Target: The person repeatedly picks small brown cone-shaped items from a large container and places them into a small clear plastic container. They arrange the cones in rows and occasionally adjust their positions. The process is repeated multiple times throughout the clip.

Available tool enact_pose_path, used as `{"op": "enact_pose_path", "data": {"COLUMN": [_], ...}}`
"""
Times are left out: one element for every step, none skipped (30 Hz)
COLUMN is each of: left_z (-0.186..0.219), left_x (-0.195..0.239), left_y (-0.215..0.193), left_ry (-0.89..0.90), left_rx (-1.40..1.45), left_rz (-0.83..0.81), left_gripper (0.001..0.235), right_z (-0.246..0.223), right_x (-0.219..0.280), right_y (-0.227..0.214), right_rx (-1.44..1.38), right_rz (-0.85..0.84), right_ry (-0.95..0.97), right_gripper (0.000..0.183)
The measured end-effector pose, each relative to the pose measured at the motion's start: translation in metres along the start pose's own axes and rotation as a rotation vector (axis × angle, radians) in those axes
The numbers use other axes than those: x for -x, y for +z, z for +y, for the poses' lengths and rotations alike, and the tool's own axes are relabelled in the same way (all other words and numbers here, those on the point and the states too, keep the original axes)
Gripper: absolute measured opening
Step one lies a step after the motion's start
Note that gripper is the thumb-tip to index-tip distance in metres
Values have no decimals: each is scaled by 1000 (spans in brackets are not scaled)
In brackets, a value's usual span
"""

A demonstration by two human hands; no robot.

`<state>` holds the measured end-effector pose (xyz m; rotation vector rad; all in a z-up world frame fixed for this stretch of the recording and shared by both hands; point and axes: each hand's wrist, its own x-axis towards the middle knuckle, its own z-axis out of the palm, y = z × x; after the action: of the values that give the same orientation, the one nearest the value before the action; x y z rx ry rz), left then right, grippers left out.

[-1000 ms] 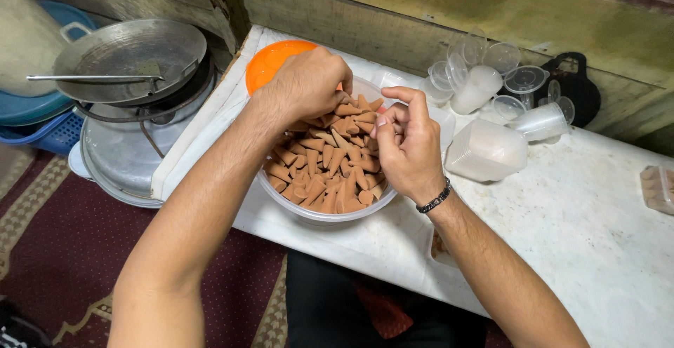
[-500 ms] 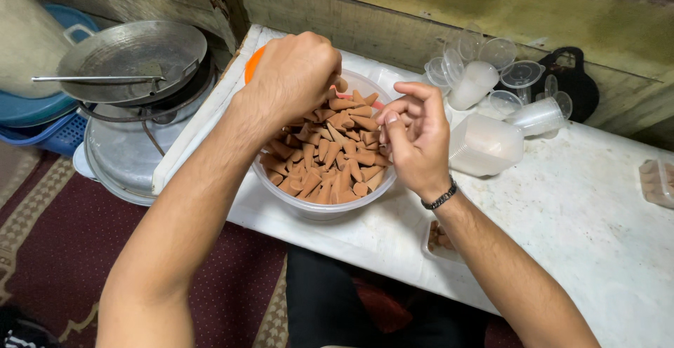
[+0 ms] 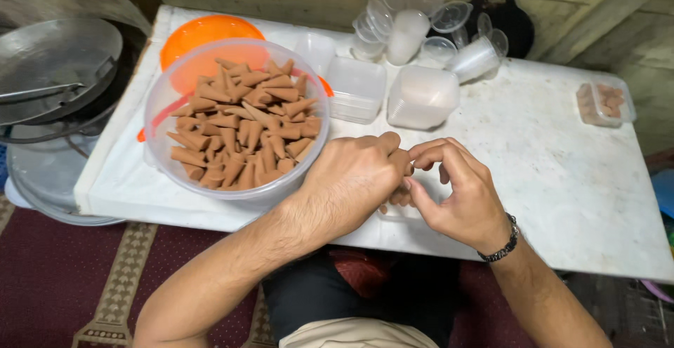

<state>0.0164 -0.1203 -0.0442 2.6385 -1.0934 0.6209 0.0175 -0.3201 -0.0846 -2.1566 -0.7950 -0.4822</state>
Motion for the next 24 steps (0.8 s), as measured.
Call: {"op": "enact_pose_path", "data": {"left_z": [3, 5, 8, 11, 12, 14, 12, 11, 9, 5, 1, -4, -9, -13, -18, -20, -22, -25, -24, -23, -22, -21, -20, -20], "left_x": [-1, -3, -3, -3, -2, -1, 0, 1, 3, 8, 14, 19, 25, 30, 37, 40, 44, 48, 52, 55, 57, 58, 59, 60], "left_y": [12, 23, 34, 44, 52, 60, 63, 64, 66, 73, 81, 88, 93, 98, 103, 109, 114, 119, 124, 129, 135, 139, 143, 148], "left_ry": [10, -9, -30, -22, -46, -70, -68, -121, -175, -174, -240, -307, -306, -361, -417, -419, -441, -464, -468, -508, -544, -544, -545, -546], "left_rx": [14, 78, 141, 155, 207, 258, 263, 344, 424, 427, 462, 497, 497, 524, 550, 551, 601, 651, 652, 695, 739, 740, 737, 733], "left_rz": [-4, -44, -87, -94, -125, -157, -163, -188, -214, -220, -200, -180, -181, -156, -130, -131, -88, -45, -44, -29, -12, -11, -14, -17], "left_gripper": [14, 13, 13, 13, 9, 6, 6, 9, 16, 16, 18, 21, 21, 21, 21, 21, 21, 21, 21, 21, 22, 22, 23, 23], "right_z": [7, 15, 21, 28, 36, 42, 45, 48, 50, 52, 54, 56, 56, 57, 58, 59, 60, 62, 60, 59, 58, 51, 44, 38], "right_x": [9, 18, 27, 37, 46, 54, 58, 61, 64, 64, 64, 63, 62, 60, 59, 60, 60, 60, 59, 57, 55, 50, 44, 38], "right_y": [0, -1, 0, 0, 3, 5, 6, 7, 8, 8, 7, 7, 6, 6, 7, 6, 5, 5, 7, 9, 10, 10, 10, 10], "right_rx": [8, -3, -18, -12, -25, -39, -40, -62, -85, -87, -134, -181, -182, -237, -292, -293, -223, -152, -153, -116, -77, -76, -45, -15], "right_rz": [2, -1, -5, -4, -26, -48, -47, -75, -103, -102, -128, -154, -153, -175, -199, -201, -262, -323, -327, -372, -413, -414, -459, -504], "right_ry": [16, 54, 92, 109, 138, 167, 175, 209, 242, 248, 268, 286, 288, 328, 368, 369, 391, 413, 412, 400, 387, 387, 376, 365], "right_gripper": [23, 22, 22, 22, 23, 23, 23, 26, 32, 32, 28, 25, 25, 24, 24, 24, 21, 18, 18, 17, 16, 16, 16, 16]}}
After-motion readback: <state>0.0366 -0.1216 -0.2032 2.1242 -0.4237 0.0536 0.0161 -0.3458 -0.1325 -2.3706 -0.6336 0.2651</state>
